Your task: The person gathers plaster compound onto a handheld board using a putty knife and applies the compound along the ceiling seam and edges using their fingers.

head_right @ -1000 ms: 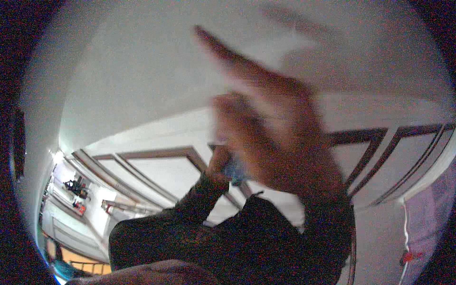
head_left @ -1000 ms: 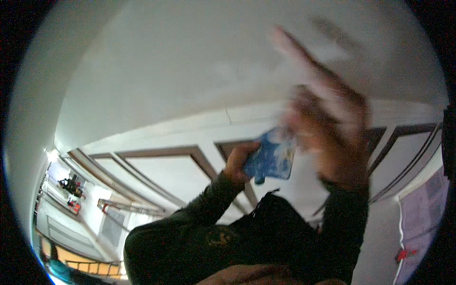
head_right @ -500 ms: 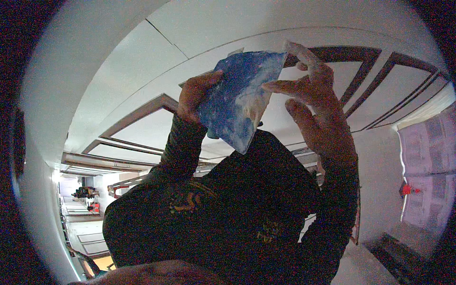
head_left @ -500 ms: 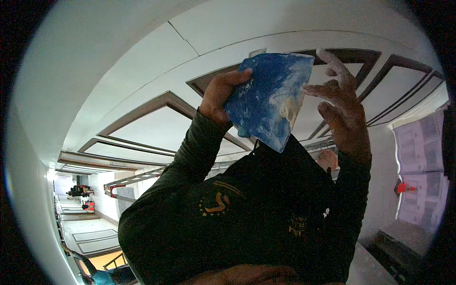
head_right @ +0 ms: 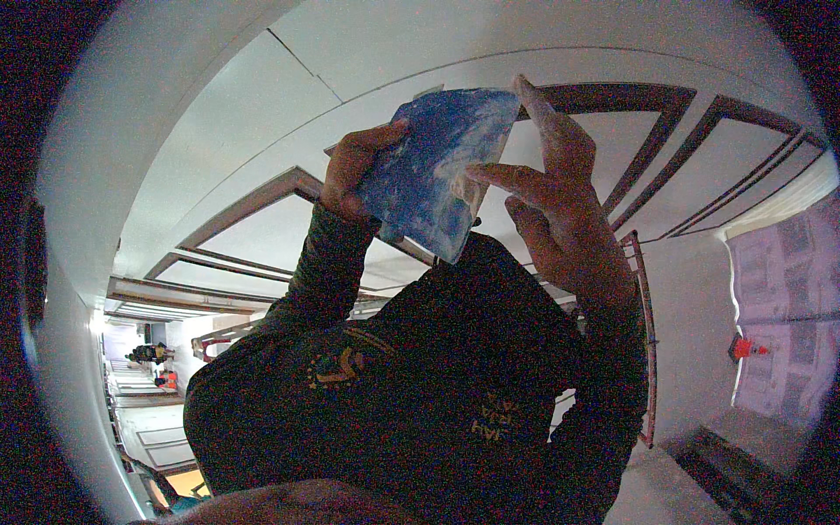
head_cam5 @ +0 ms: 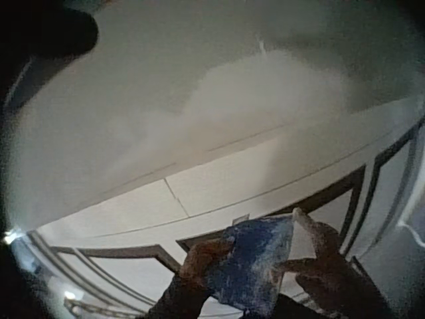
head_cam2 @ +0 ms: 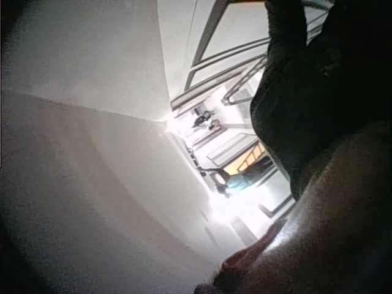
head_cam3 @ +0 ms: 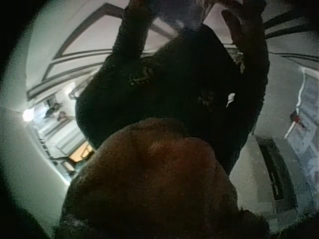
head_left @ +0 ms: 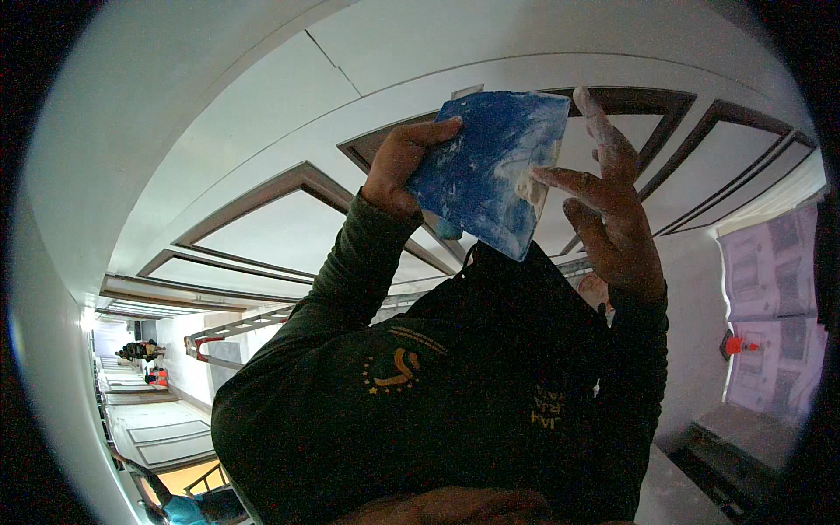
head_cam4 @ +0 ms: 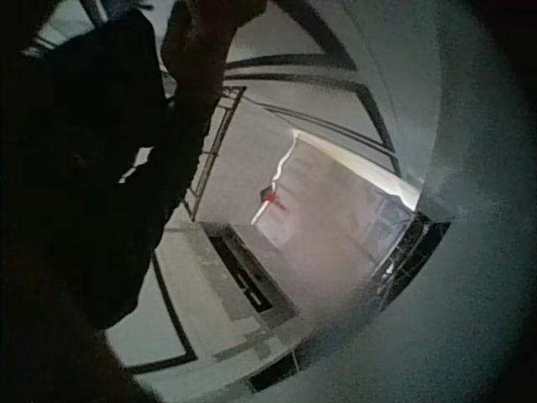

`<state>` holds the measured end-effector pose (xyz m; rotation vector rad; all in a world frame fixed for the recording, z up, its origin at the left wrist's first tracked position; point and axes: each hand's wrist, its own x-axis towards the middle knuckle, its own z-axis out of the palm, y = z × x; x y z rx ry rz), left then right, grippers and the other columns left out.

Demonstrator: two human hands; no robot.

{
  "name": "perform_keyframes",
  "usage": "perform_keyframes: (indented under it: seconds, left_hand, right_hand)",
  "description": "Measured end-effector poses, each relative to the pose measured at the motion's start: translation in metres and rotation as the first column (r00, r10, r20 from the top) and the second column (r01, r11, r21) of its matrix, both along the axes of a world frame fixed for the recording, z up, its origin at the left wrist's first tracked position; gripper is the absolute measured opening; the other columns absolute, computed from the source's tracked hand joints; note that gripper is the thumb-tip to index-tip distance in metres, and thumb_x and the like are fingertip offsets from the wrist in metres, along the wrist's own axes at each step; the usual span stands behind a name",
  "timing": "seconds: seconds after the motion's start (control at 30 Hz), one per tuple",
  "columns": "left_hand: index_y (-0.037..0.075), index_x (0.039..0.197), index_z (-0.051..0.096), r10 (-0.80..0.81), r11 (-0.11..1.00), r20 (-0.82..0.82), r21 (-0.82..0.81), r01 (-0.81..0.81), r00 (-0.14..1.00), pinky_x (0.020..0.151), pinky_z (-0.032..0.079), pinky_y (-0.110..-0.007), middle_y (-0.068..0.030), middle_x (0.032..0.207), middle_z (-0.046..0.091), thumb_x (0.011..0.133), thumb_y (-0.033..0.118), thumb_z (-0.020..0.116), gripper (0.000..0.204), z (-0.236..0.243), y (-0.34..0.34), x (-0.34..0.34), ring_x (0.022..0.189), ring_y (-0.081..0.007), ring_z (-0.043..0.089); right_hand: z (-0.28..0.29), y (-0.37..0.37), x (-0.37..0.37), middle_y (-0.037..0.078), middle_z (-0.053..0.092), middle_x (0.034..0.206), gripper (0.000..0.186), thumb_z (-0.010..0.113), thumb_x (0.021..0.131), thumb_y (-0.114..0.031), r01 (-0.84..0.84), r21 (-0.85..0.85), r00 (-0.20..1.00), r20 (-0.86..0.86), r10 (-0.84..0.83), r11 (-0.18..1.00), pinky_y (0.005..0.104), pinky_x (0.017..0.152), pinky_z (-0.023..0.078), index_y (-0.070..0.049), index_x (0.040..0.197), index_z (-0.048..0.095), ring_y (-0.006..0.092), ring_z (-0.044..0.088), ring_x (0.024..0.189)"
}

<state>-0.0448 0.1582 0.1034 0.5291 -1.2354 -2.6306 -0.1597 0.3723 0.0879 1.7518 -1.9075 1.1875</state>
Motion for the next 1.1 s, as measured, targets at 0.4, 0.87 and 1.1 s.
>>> perform_keyframes:
  seconds: [0.4,0.87,1.1]
  left_hand:
    - [-0.012,0.108,0.041,-0.016,0.999,-0.045,0.04,0.018,0.999,0.059,0.058,-0.035,-0.0218,0.09,0.059,0.086,0.01,0.046,0.032,-0.004,-0.004,-0.006,0.068,-0.0266,0.064]
    - [-0.011,0.11,0.039,0.029,0.998,-0.026,0.052,-0.028,0.999,0.066,0.057,-0.037,-0.019,0.09,0.058,0.086,0.011,0.044,0.032,-0.023,-0.002,-0.015,0.074,-0.026,0.064]
    - [-0.01,0.113,0.035,-0.012,0.985,0.011,0.171,0.01,1.0,0.067,0.057,-0.037,-0.0192,0.092,0.057,0.087,0.011,0.042,0.035,-0.047,-0.012,-0.018,0.075,-0.0264,0.063]
  right_hand:
    - [-0.006,-0.007,-0.004,0.023,0.021,0.139,0.039,0.05,0.072,-0.006,-0.035,-0.03,0.999,0.018,0.036,0.999,0.0468,0.102,0.014,-0.018,0.109,0.059,0.0385,0.022,0.126]
    - [-0.026,-0.01,-0.014,0.021,0.021,0.139,0.028,0.05,0.075,-0.007,-0.081,-0.033,0.956,0.279,0.087,0.996,0.0457,0.103,0.016,-0.013,0.101,0.061,0.0376,0.023,0.125]
    - [-0.027,-0.009,-0.011,0.012,0.021,0.141,0.016,0.047,0.081,-0.006,-0.075,-0.066,0.927,0.362,0.094,0.995,0.0477,0.102,0.023,-0.01,0.094,0.056,0.0331,0.019,0.129]
